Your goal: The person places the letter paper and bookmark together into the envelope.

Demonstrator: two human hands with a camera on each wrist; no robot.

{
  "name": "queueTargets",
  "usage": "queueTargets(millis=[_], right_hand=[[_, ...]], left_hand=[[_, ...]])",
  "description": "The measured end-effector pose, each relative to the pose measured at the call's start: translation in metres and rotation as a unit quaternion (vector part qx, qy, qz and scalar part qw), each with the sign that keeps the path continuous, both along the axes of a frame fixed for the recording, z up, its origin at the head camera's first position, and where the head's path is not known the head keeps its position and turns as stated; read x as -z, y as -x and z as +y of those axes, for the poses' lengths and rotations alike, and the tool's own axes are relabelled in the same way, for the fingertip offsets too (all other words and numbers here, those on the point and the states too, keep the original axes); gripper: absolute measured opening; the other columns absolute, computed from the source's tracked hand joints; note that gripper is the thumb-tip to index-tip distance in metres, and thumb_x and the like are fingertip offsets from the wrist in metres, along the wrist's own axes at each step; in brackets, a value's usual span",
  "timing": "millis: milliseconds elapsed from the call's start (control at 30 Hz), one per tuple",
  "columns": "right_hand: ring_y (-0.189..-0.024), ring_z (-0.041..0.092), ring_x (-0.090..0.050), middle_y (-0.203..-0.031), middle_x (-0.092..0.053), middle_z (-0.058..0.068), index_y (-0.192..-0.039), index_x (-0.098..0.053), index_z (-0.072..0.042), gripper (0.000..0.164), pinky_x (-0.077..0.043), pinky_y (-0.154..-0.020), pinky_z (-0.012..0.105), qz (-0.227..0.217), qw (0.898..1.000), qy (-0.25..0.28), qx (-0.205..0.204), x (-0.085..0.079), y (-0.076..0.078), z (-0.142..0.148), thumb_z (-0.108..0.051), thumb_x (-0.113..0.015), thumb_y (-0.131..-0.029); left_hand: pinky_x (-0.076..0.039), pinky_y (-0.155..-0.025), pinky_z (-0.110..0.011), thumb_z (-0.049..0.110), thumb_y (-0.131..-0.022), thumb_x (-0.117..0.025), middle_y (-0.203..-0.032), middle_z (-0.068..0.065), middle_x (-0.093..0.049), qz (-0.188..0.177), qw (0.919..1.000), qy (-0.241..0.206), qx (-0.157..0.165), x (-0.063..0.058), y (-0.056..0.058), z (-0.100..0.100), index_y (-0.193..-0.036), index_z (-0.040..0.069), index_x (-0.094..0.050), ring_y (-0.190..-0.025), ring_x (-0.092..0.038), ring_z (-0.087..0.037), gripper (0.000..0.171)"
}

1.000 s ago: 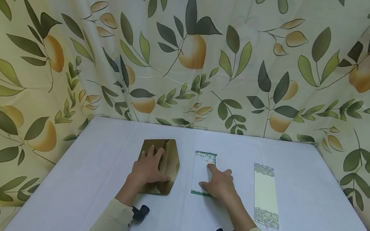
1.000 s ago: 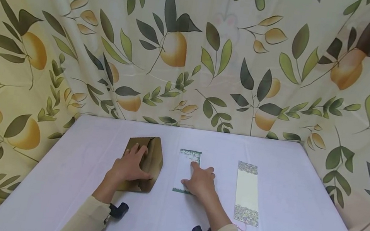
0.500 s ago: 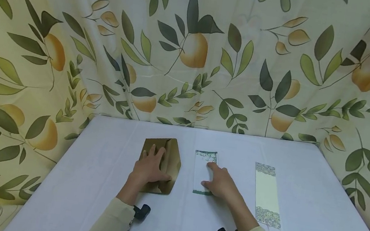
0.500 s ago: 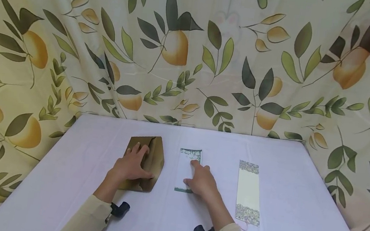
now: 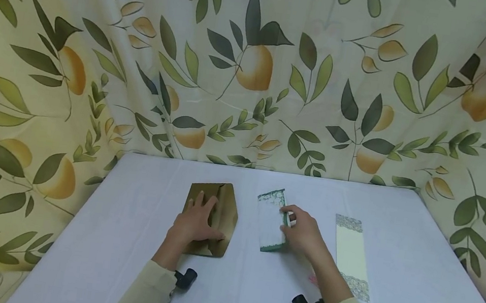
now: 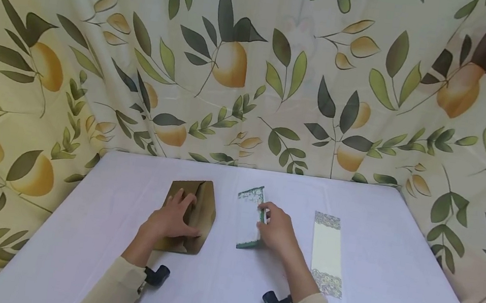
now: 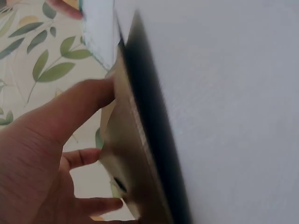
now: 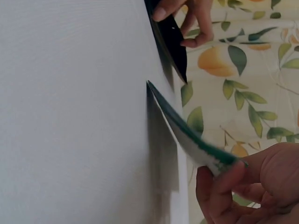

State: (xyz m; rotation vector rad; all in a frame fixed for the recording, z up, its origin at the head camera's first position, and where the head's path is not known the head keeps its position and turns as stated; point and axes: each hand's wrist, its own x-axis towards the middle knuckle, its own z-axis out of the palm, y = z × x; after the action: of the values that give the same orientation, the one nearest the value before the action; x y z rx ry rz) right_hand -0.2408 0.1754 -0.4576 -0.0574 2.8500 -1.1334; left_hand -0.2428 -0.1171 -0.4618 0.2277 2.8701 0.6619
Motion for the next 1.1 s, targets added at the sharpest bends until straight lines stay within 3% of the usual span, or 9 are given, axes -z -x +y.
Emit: queueTargets(millis=[133, 333, 633, 867, 1100], right_hand=[[-0.091, 0.028, -0.063, -0.112, -0.064, 0.018, -0.133, -0.063, -0.002, 0.041, -0.052, -0.067, 0.037, 0.011, 1.000, 0.011, 0.004, -0.001, 0.001, 0.003, -0.002, -0.074, -0.093], [-0.093, 0.029, -0.059, -0.113, -0.061, 0.018, -0.124, -0.065, -0.003, 0.032, -0.051, -0.068, 0.036, -0.003, 1.000, 0.005, 0.005, -0.003, -0.001, 0.003, 0.001, -0.071, -0.093], [-0.091, 0.028, -0.059, -0.112, -0.061, 0.017, -0.119, -0.066, -0.005, 0.026, -0.050, -0.067, 0.036, 0.001, 1.000, 0.000, -0.012, -0.006, -0.001, 0.004, -0.001, -0.071, -0.094], [-0.091, 0.026, -0.061, -0.117, -0.063, 0.015, -0.121, -0.066, -0.004, 0.027, -0.051, -0.070, 0.036, 0.019, 0.999, 0.028, -0.014, -0.009, 0.000, 0.001, -0.003, -0.072, -0.094], [-0.092, 0.026, -0.063, -0.119, -0.062, 0.016, -0.122, -0.066, -0.004, 0.028, -0.053, -0.070, 0.036, 0.030, 0.998, 0.051, -0.006, -0.010, 0.000, 0.001, -0.004, -0.072, -0.095]], left_hand=[[-0.049, -0.088, -0.067, 0.046, -0.074, -0.093, -0.165, -0.034, -0.010, -0.020, 0.9996, -0.013, 0.012, -0.002, 0.000, -0.005, -0.150, 0.020, -0.039, -0.144, -0.018, -0.063, 0.097], [-0.031, -0.102, -0.077, 0.039, -0.070, -0.097, -0.162, -0.040, -0.009, -0.024, 0.9987, -0.029, 0.035, -0.004, 0.000, -0.010, -0.144, 0.018, -0.039, -0.137, -0.019, -0.072, 0.096], [-0.045, -0.085, -0.076, 0.037, -0.068, -0.098, -0.163, -0.039, -0.006, -0.027, 0.9989, -0.030, 0.025, -0.004, 0.002, -0.009, -0.143, 0.018, -0.039, -0.132, -0.017, -0.079, 0.097], [-0.046, -0.087, -0.070, 0.042, -0.066, -0.098, -0.164, -0.035, -0.013, -0.015, 0.9994, 0.010, 0.030, -0.006, 0.002, -0.005, -0.140, 0.021, -0.040, -0.134, -0.026, -0.072, 0.096], [-0.049, -0.078, -0.065, 0.039, -0.065, -0.099, -0.166, -0.030, -0.013, -0.011, 0.9994, 0.016, 0.028, -0.009, -0.001, -0.001, -0.141, 0.023, -0.040, -0.135, -0.032, -0.065, 0.098]])
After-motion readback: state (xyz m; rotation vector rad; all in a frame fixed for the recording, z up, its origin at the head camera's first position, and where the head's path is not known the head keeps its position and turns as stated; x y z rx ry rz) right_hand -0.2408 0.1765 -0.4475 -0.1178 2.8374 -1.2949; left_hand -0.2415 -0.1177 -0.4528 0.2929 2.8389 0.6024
